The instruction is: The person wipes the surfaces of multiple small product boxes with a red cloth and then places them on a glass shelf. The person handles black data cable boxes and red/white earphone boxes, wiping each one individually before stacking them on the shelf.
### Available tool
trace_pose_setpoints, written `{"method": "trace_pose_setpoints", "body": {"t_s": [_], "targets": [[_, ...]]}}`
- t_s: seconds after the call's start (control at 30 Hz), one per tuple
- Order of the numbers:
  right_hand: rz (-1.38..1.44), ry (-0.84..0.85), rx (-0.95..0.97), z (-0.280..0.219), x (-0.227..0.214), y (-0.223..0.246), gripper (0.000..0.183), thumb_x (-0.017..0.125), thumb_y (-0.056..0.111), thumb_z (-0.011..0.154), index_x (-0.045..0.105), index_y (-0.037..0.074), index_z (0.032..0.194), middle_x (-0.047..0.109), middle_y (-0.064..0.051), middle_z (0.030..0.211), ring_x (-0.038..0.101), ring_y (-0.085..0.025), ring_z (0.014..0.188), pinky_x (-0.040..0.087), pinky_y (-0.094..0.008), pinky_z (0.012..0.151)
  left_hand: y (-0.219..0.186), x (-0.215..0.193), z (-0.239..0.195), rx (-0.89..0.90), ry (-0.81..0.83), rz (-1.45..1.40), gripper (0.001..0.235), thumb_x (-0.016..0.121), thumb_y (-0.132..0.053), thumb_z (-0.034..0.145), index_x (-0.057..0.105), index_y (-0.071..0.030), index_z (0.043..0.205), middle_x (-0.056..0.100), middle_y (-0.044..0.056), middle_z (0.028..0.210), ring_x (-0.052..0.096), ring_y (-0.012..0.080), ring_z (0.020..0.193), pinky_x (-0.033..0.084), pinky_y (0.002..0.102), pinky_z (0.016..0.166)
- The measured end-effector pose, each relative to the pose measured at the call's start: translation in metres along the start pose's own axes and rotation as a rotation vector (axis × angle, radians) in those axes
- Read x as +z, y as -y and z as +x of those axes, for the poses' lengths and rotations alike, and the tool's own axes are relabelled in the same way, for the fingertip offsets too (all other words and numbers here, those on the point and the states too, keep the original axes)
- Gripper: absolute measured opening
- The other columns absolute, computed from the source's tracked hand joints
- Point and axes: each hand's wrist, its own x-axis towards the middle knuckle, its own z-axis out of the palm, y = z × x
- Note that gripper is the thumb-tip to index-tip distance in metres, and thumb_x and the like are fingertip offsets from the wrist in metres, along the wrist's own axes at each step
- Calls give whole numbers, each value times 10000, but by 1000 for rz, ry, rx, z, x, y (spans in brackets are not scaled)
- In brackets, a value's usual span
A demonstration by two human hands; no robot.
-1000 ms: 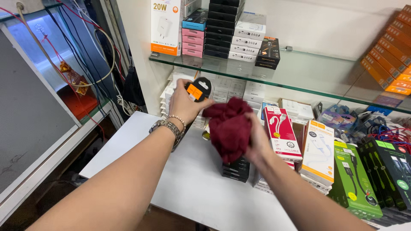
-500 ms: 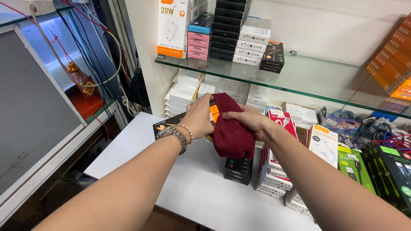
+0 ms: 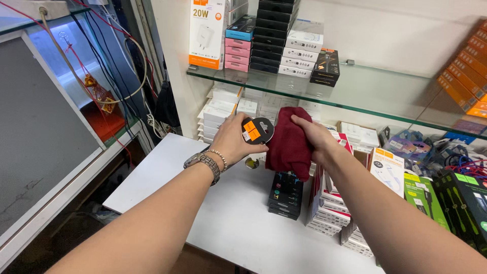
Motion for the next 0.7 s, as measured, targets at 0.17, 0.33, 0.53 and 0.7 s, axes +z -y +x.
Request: {"method": "trace_pose_setpoints", "body": {"t_s": [0.17, 0.33, 0.53, 0.7], "targets": [[-242, 145, -10, 18, 10, -10, 433, 722, 230, 883, 639, 98, 1287, 745, -117, 1130, 749, -211, 912, 638, -368, 781, -10, 11, -1, 83, -126, 149, 837, 966, -344, 519, 633, -72, 1237, 583, 235, 1234, 560, 403, 1162, 488, 447, 969], [-371, -76, -345, 25, 18, -17, 422, 720, 238, 941, 672, -8, 1280, 766, -180, 1108, 740, -239, 883, 623, -392, 747, -11, 1, 2, -230, -15, 46, 811, 878, -481, 612, 627, -42, 1245, 722, 181, 1024, 705, 348, 1034, 564, 439, 943], [-77, 108, -55, -4, 35, -5, 429, 613, 373, 948, 563, 119, 1289, 716, -107, 1122, 718, -229, 978, 614, -421, 840, 12, 18, 16, -667, 134, -794, 874, 703, -722, 739, 669, 1, 1229, 757, 135, 1060, 736, 272, 990, 596, 439, 880], [-359, 210, -233, -22, 82, -41, 565, 492, 558, 976, 642, 91, 1256, 714, -64, 1026, 638, -177, 863, 532, -347, 753, 40, 48, 44, -706, -42, -1394, 866, 635, -744, 777, 647, -56, 1303, 678, 129, 1180, 670, 234, 1015, 577, 445, 903]]}}
